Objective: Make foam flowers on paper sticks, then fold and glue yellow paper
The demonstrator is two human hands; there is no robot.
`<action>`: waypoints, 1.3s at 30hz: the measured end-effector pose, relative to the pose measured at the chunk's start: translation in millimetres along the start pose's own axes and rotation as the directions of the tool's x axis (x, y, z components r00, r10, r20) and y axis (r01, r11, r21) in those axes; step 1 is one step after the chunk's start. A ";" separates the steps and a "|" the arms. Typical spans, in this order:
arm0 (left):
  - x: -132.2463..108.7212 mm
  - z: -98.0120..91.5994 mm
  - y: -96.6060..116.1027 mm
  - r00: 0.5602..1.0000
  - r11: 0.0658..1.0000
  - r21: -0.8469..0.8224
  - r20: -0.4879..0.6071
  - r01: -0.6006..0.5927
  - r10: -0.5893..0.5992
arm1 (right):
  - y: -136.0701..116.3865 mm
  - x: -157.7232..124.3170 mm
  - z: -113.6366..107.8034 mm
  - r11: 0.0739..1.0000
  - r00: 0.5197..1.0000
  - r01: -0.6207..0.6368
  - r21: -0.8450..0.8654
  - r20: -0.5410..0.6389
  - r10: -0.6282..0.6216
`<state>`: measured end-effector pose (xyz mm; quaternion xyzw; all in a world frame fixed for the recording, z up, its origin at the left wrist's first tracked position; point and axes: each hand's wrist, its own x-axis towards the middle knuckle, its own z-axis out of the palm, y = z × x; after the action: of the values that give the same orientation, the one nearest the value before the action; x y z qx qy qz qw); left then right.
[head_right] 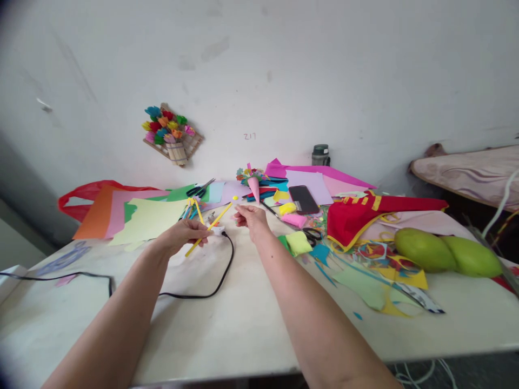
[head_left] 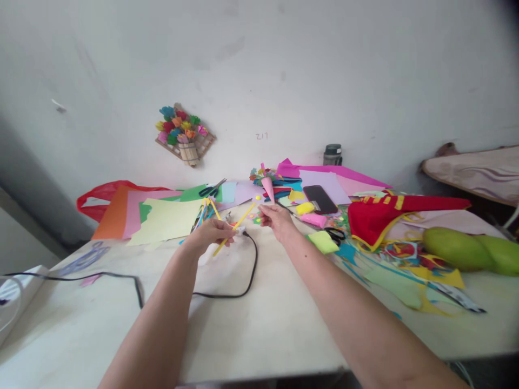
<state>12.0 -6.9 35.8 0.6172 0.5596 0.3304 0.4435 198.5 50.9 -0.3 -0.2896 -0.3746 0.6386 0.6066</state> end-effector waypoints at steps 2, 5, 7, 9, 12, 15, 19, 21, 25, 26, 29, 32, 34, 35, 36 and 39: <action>-1.4 -4.9 -1.3 1.000 1.000 -0.014 -0.026 0.006 -0.007 | -2.6 2.6 -2.7 0.998 0.999 0.020 0.053 -0.031 -0.018; -3.3 -15.0 -5.4 0.998 1.000 -0.023 -0.065 0.018 -0.020 | -8.5 5.8 -6.5 0.983 0.995 0.066 0.170 -0.084 -0.052; -4.1 -22.6 -9.4 0.995 0.999 -0.031 -0.095 0.029 -0.031 | -13.2 7.6 -9.2 0.967 0.989 0.096 0.236 -0.133 -0.065; -4.6 -29.7 -13.2 0.991 0.998 -0.049 -0.130 0.036 -0.042 | -17.3 9.4 -12.3 0.951 0.981 0.125 0.284 -0.176 -0.076; -5.6 -35.1 -15.8 0.987 0.996 -0.080 -0.154 0.032 -0.044 | -20.1 12.6 -16.9 0.938 0.973 0.150 0.313 -0.216 -0.084; -6.8 -31.4 -12.3 0.991 0.994 -0.105 -0.129 0.012 -0.026 | -17.2 13.2 -17.3 0.954 0.974 0.132 0.268 -0.212 -0.075; -6.7 -18.6 -3.2 0.997 0.993 -0.115 -0.077 -0.022 0.014 | -7.8 1.6 -4.6 0.998 0.999 0.011 0.064 0.042 -0.014; -5.5 -12.4 0.1 0.998 0.991 -0.130 -0.063 -0.027 0.019 | -2.8 -9.2 6.6 0.996 0.980 -0.071 -0.056 0.183 0.080; -2.2 -4.5 2.1 0.998 0.986 -0.161 -0.051 -0.031 0.023 | 5.2 -28.6 27.5 0.961 0.865 -0.146 -0.236 0.441 0.240; -1.7 -3.6 2.0 0.999 0.986 -0.163 -0.047 -0.033 0.025 | 6.7 -31.1 30.6 0.951 0.859 -0.131 -0.281 0.446 0.251; -1.6 -3.5 1.4 0.999 0.987 -0.159 -0.052 -0.014 0.006 | 8.7 -30.7 31.8 0.925 0.914 -0.085 -0.371 0.341 0.221; -3.3 -4.9 0.7 0.996 0.987 -0.158 -0.074 0.026 -0.039 | 6.7 -21.5 23.2 0.943 0.962 -0.051 -0.328 0.238 0.134; -3.8 -5.3 -0.2 0.995 0.986 -0.163 -0.081 0.042 -0.056 | 3.6 -13.7 15.1 0.972 0.986 0.000 -0.236 0.159 0.038; -3.7 -5.3 -0.9 0.995 0.985 -0.168 -0.082 0.045 -0.059 | 1.8 -10.0 11.2 0.981 0.992 0.019 -0.191 0.123 0.005; -3.4 -5.2 -1.6 0.995 0.984 -0.175 -0.080 0.045 -0.060 | -0.3 -6.7 7.6 0.989 0.996 0.035 -0.141 0.091 -0.022; -2.0 -7.4 -4.2 0.995 0.981 -0.189 -0.074 0.047 -0.062 | -6.9 -0.2 -0.1 0.998 0.998 0.055 0.014 0.018 -0.056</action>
<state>3.3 -7.6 34.9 0.5435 0.5599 0.3935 0.4861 202.5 50.6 5.3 -0.2694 -0.3838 0.6266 0.6226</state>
